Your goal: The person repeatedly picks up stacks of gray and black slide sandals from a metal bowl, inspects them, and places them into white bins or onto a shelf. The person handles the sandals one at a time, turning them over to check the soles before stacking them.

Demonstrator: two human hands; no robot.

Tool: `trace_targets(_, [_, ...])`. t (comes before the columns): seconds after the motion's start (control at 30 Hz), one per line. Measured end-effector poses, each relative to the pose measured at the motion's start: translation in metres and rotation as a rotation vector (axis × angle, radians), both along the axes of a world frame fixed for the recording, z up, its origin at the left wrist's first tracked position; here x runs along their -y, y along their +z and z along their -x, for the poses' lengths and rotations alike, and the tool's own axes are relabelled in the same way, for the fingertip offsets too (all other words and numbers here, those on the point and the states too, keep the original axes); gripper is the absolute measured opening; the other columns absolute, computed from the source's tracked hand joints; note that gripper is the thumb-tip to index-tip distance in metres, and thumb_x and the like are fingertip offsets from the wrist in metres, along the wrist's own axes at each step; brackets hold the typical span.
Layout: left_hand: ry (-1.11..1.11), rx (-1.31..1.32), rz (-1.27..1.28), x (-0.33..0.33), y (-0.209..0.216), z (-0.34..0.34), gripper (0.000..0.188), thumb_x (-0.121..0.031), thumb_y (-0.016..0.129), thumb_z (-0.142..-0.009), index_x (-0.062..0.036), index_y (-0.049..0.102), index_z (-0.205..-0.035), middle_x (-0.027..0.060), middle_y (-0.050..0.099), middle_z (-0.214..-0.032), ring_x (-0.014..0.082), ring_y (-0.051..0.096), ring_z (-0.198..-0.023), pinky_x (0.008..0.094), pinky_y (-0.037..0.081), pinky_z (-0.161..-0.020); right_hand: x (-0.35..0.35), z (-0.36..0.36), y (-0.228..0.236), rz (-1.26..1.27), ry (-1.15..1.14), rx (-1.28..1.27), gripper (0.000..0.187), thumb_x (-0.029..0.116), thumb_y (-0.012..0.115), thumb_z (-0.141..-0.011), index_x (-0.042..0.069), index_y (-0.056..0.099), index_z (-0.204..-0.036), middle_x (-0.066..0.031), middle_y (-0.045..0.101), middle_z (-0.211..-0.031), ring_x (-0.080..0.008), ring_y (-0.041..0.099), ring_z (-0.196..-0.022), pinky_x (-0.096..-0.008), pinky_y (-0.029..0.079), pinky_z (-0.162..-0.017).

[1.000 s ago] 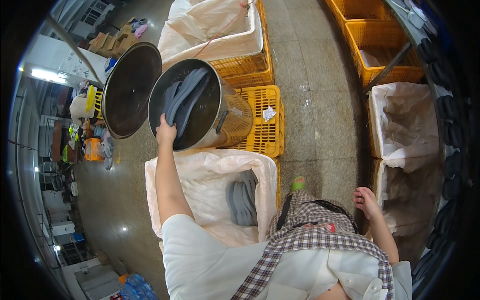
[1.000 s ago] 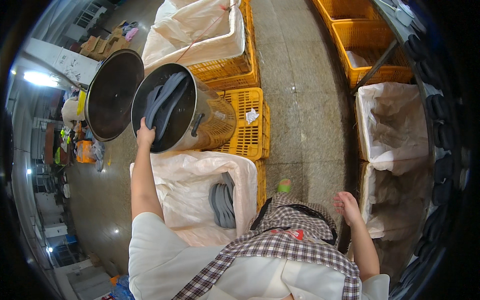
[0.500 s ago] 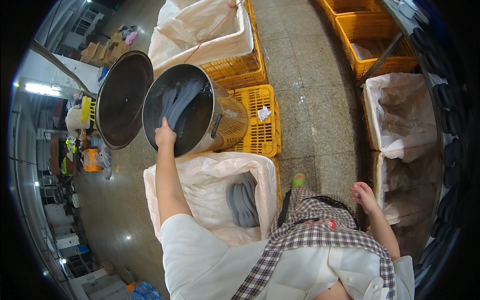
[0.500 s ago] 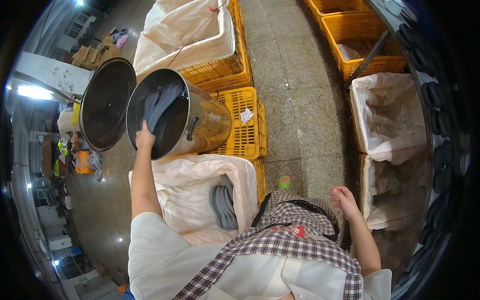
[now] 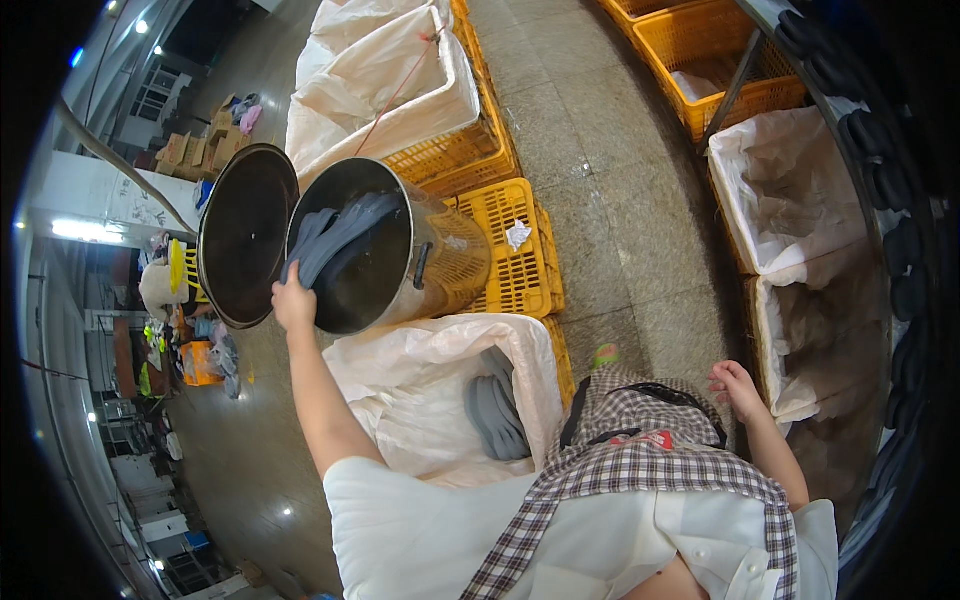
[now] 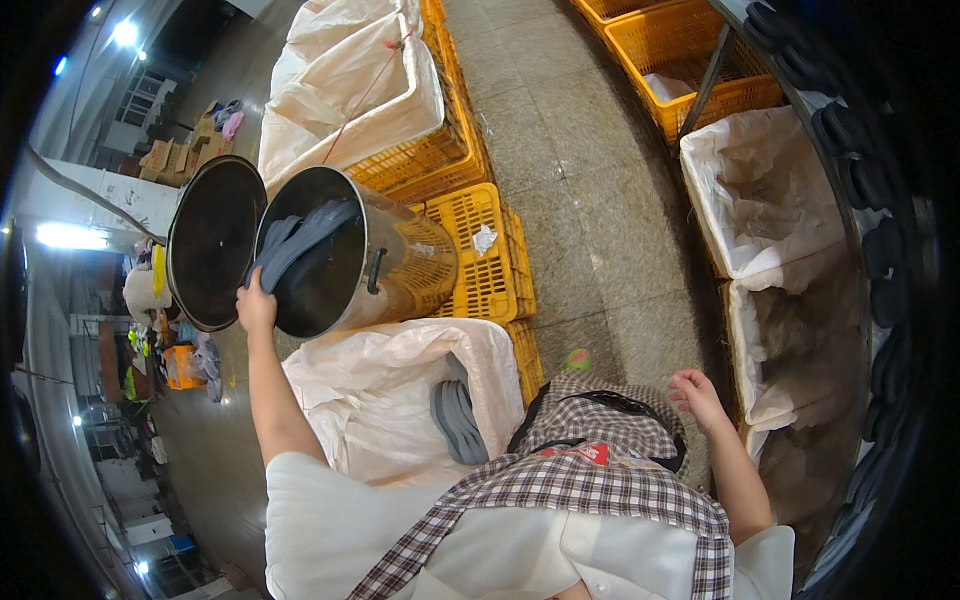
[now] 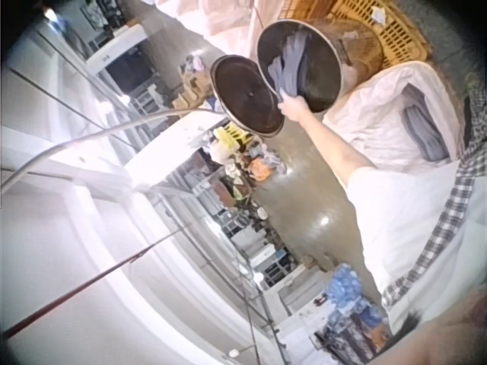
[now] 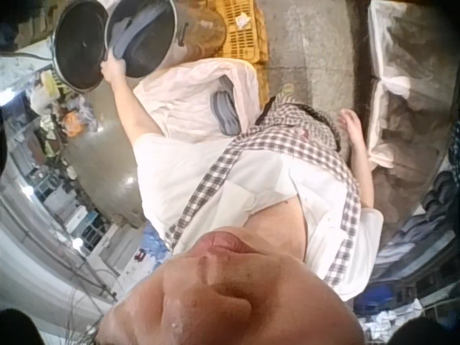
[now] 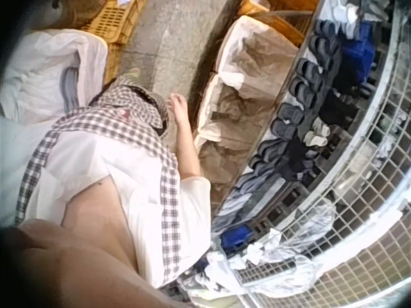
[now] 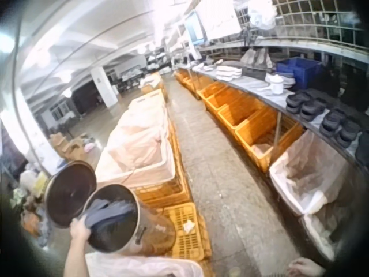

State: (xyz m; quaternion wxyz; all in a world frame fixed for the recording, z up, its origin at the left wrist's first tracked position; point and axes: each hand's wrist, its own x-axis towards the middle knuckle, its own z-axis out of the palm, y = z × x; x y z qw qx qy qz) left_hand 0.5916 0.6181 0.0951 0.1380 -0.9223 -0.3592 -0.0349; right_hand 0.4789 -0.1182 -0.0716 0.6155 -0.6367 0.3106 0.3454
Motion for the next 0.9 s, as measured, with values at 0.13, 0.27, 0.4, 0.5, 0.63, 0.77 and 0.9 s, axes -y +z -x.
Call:
trace_targets(0.13, [-0.159, 0.142, -0.223, 0.013, 0.028, 0.032, 0.064, -0.003, 0.060, -0.070, -0.0318, 0.049, -0.125, 0.0217, 0.047, -0.119, 0.0399, 0.054, -0.099, 0.0453, 0.048, -0.081, 0.003, 0.008, -0.005, 0.001, 0.001, -0.005, 0.024, 0.029, 0.058, -0.087, 0.010, 0.053, -0.102, -0.0021, 0.059, -0.091, -0.0115, 0.057, -0.075, -0.0239, 0.043, -0.059])
trace_targets(0.27, [-0.198, 0.150, -0.352, 0.013, 0.042, 0.052, 0.065, -0.002, 0.059, -0.071, -0.0336, 0.047, -0.127, 0.0207, 0.046, -0.123, 0.0397, 0.052, -0.102, 0.0438, 0.047, -0.083, 0.004, 0.014, -0.008, 0.025, 0.037, 0.055, 0.028, 0.031, 0.059, -0.086, 0.009, 0.054, -0.102, -0.0024, 0.059, -0.089, -0.0122, 0.057, -0.075, -0.0246, 0.044, -0.061])
trace_targets(0.4, [-0.254, 0.082, -0.441, 0.005, 0.046, 0.061, 0.067, -0.004, 0.060, -0.073, -0.0352, 0.044, -0.130, 0.0172, 0.050, -0.118, 0.0352, 0.054, -0.098, 0.0430, 0.047, -0.080, 0.015, 0.020, -0.013, 0.091, 0.062, 0.177, 0.032, 0.034, 0.061, -0.085, 0.007, 0.058, -0.102, -0.0023, 0.059, -0.087, -0.0118, 0.056, -0.077, -0.0259, 0.045, -0.064])
trace_targets(0.5, [-0.276, 0.186, -0.415, 0.012, 0.058, 0.053, 0.058, -0.005, 0.054, -0.077, -0.0333, 0.049, -0.127, 0.0197, 0.062, -0.100, 0.0328, 0.062, -0.082, 0.0438, 0.051, -0.069, 0.034, 0.037, -0.021, 0.074, 0.018, 0.310, 0.039, 0.040, 0.064, -0.083, 0.006, 0.060, -0.101, -0.0036, 0.061, -0.086, -0.0124, 0.057, -0.075, -0.0278, 0.049, -0.067])
trace_targets(0.63, [-0.518, 0.604, -0.277, 0.063, 0.052, 0.004, 0.043, -0.011, 0.058, -0.077, -0.0222, 0.055, -0.118, 0.0165, 0.062, -0.082, 0.0313, 0.060, -0.067, 0.0413, 0.051, -0.059, 0.078, 0.071, -0.028, 0.021, -0.149, 0.348, 0.041, 0.041, 0.066, -0.082, 0.003, 0.059, -0.098, -0.0046, 0.060, -0.085, -0.0136, 0.057, -0.073, -0.0296, 0.050, -0.066])
trace_targets(0.77, [-0.577, 0.558, 0.232, 0.171, 0.010, -0.052, 0.035, -0.016, 0.060, -0.077, -0.0175, 0.056, -0.111, 0.0140, 0.060, -0.081, 0.0296, 0.057, -0.069, 0.0401, 0.050, -0.061, 0.108, 0.152, -0.034, 0.025, -0.424, 0.388, 0.039, 0.040, 0.066, -0.082, 0.004, 0.059, -0.097, -0.0054, 0.061, -0.083, -0.0131, 0.056, -0.072, -0.0291, 0.049, -0.064])
trace_targets(0.9, [-0.094, 0.610, 1.647, 0.332, -0.024, -0.092, 0.029, -0.020, 0.061, -0.077, -0.0128, 0.056, -0.104, 0.0115, 0.058, -0.081, 0.0279, 0.055, -0.070, 0.0390, 0.049, -0.063, 0.131, 0.265, -0.048, 0.064, -0.732, 0.401, 0.037, 0.038, 0.066, -0.083, 0.004, 0.059, -0.096, -0.0048, 0.061, -0.081, -0.0126, 0.056, -0.070, -0.0284, 0.048, -0.063])
